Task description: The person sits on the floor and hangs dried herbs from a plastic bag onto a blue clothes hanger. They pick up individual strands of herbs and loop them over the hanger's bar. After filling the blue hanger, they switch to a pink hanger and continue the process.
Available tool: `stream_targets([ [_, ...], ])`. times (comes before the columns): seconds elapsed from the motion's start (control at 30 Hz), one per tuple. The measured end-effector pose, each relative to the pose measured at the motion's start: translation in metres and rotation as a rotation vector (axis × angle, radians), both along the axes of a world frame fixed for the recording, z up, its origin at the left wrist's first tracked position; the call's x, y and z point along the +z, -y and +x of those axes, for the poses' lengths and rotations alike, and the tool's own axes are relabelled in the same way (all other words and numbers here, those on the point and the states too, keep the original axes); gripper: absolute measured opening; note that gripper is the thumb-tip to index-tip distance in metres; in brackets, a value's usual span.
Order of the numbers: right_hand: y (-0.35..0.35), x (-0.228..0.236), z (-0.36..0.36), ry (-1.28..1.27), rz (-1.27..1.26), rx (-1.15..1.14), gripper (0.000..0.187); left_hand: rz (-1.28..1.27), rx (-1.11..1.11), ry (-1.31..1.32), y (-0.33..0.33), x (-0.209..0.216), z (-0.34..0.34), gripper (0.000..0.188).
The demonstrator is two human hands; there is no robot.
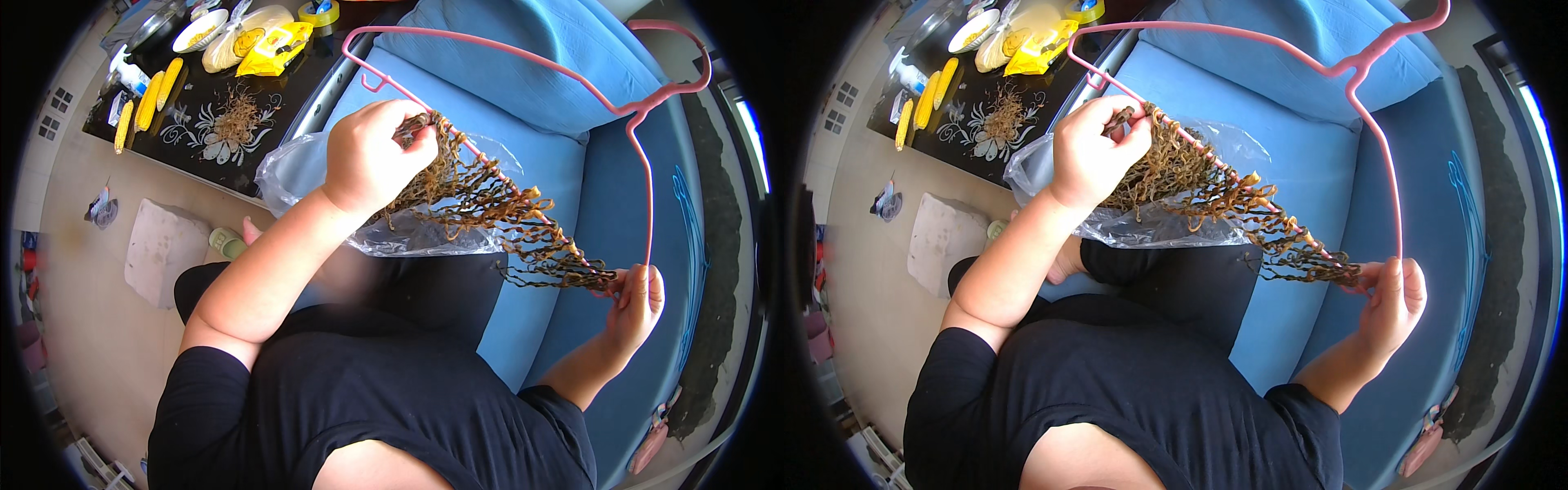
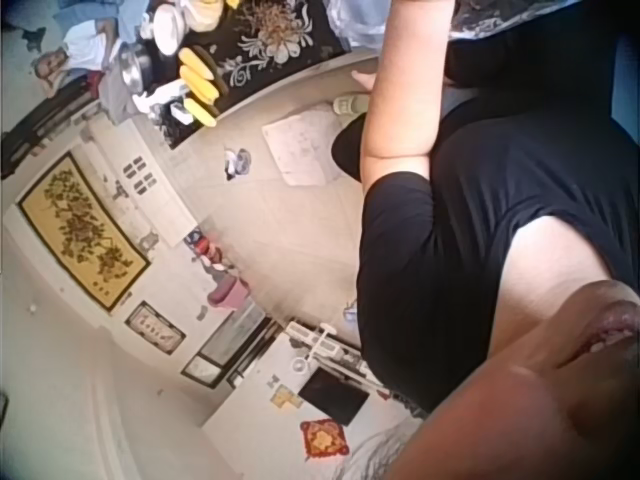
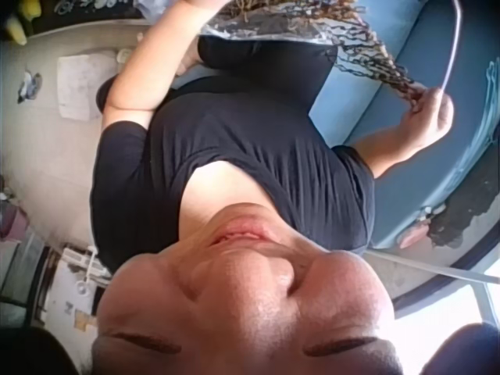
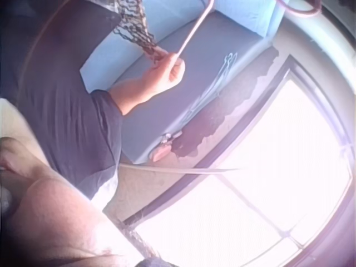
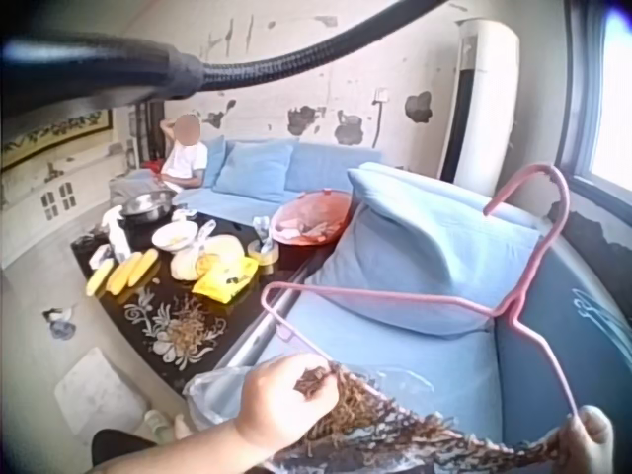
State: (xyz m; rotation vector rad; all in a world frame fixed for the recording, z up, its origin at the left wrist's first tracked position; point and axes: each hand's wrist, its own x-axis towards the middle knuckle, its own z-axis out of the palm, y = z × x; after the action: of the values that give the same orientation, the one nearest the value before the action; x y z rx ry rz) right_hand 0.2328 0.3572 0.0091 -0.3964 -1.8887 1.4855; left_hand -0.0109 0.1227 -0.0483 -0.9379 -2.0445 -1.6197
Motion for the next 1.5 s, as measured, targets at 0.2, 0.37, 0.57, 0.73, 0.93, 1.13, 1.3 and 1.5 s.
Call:
stream_targets([
  [0.2, 0.009, 0.005, -0.002, 0.021, 0.03, -0.06, 0.024, 0.182, -0.079, 0.184, -0.005, -0.008, -0.003, 0.013],
  [0.37, 0.011, 0.006, -0.001, 0.098, 0.116, -0.06, 0.021, 0.0, -0.033, 0.037, 0.0, -0.001, -0.006, 0.011],
  [0.57, 0.013, 0.007, -0.002, 0.039, 0.084, -0.107, 0.02, 0.28, -0.071, -0.041, -0.004, -0.006, -0.012, 0.011],
  [0.73, 0.008, 0.002, 0.001, 0.001, 0.049, -0.119, 0.019, 0.23, -0.244, 0.385, 0.003, -0.007, -0.005, 0.007],
  [0.93, 0.006, 0.002, 0.001, 0.008, 0.046, -0.099, 0.021, -0.043, -0.102, 0.347, -0.001, -0.013, 0.0, 0.014],
  [1.13, 0.01, 0.004, 0.0, -0.002, 0.043, -0.102, 0.021, 0.01, -0.085, 0.149, -0.001, -0.017, -0.004, 0.015],
  [1.3, 0.009, 0.003, 0.0, 0.002, 0.04, -0.088, 0.023, 0.025, -0.098, 0.133, 0.001, -0.008, -0.002, 0.012],
  [1.5, 0.008, 0.002, 0.001, 0.031, 0.027, -0.075, 0.026, -0.08, -0.032, 0.08, 0.003, -0.004, 0.004, 0.011],
])
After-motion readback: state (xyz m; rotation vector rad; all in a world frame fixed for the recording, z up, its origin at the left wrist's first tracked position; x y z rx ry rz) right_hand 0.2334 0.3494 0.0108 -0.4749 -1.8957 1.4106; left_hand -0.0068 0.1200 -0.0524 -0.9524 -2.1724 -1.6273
